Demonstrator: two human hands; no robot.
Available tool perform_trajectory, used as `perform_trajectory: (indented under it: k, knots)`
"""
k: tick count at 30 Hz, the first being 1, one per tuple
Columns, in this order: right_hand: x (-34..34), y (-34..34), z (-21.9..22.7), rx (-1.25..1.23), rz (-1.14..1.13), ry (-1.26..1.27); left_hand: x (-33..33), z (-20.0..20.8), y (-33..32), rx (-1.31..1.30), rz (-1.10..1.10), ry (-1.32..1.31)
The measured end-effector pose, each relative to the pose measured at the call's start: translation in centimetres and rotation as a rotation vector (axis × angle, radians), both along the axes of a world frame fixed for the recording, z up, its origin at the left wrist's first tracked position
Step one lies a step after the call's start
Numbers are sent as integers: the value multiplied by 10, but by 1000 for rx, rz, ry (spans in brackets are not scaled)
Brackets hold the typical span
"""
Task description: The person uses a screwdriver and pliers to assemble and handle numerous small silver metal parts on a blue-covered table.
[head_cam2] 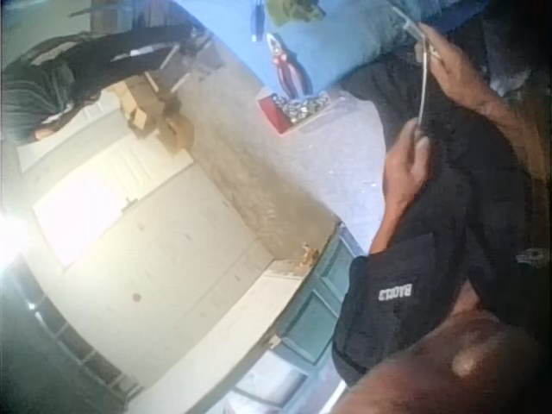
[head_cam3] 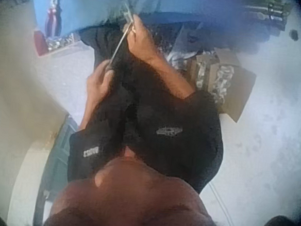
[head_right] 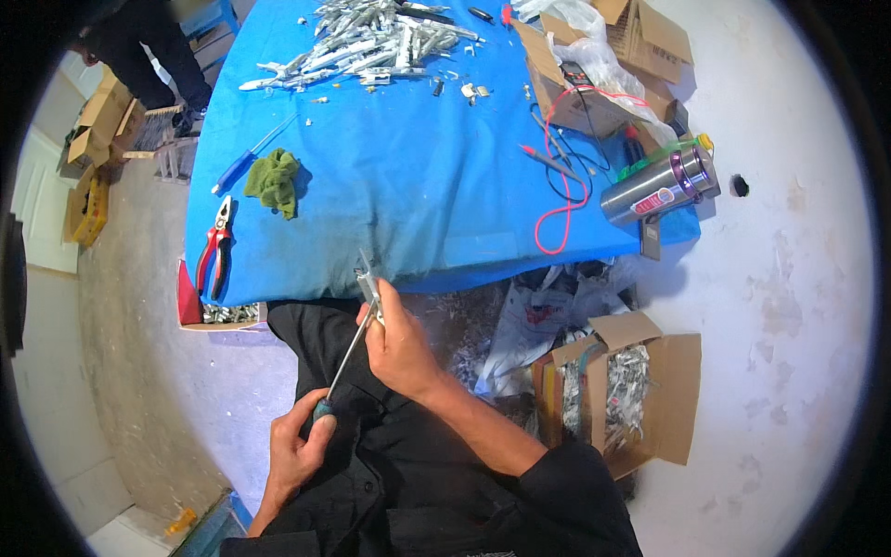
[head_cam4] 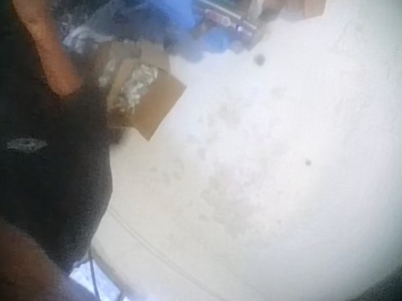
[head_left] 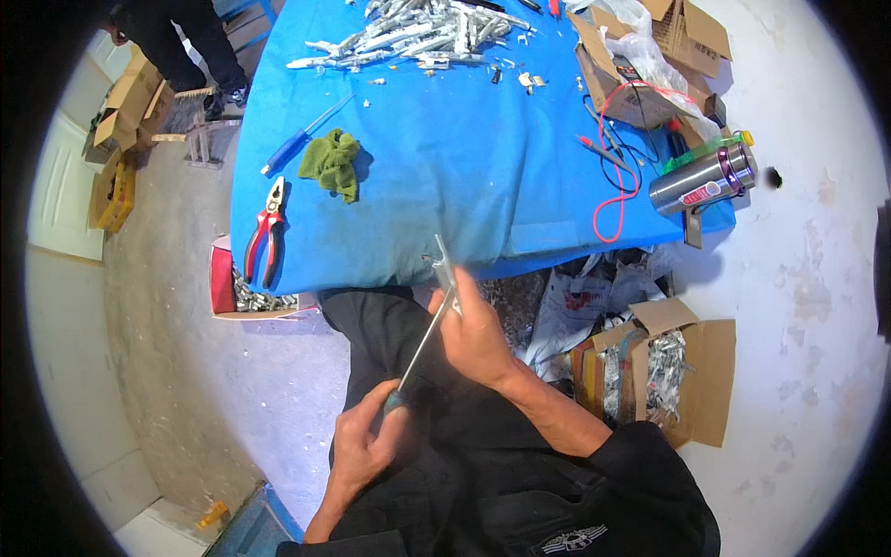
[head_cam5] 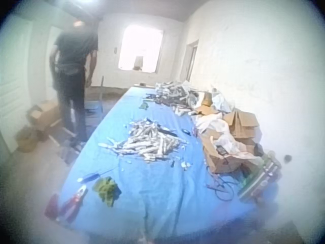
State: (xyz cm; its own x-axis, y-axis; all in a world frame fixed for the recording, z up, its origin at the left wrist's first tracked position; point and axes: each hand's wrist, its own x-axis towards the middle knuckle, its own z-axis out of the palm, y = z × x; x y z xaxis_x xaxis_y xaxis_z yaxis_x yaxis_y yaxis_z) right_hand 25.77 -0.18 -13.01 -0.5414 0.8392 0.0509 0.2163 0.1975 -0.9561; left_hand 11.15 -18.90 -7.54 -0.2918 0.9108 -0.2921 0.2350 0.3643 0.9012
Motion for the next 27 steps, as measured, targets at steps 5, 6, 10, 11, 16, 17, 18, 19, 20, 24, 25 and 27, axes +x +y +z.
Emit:
perform_trajectory:
  k: [5, 6, 10, 11, 16, 17, 18, 19, 20, 24, 25, 27]
  knots:
    - [-1, 0, 1, -22, -14, 40, 2, -7, -2, -15, 28, -51]
    - [0, 0, 2, -17, -16, 33, 3, -3, 0, -15, 28, -25]
    - [1, 0, 0, -2, -16, 10, 10, -13, 0, 150, 51, 179]
    - [1, 0, 1, -2, -16, 5, 11, -13, -1, 149, 32, 244]
    - [-1, 1, -2, -14, -27, -15, 11, -14, -2, 129, -51, 495]
    - [-2, 2, -1, -31, -25, -20, 11, -14, -2, 135, -65, 543]
    - [-3, 3, 2, -48, -21, -26, 10, -14, -1, 140, -79, 589]
    - [-3, 3, 4, -65, -19, -32, 9, -13, -1, 146, -94, 636]
    - [-3, 3, 3, -65, -25, -40, 9, -14, -1, 129, -96, 637]
    - [-3, 2, 4, -75, -42, -34, 5, -14, -1, 130, -75, 533]
    - [-3, 2, 5, -79, -43, -26, 4, -13, -1, 145, -60, 478]
    - [-3, 1, 6, -83, -41, 14, 1, -7, -2, 77, -16, 254]
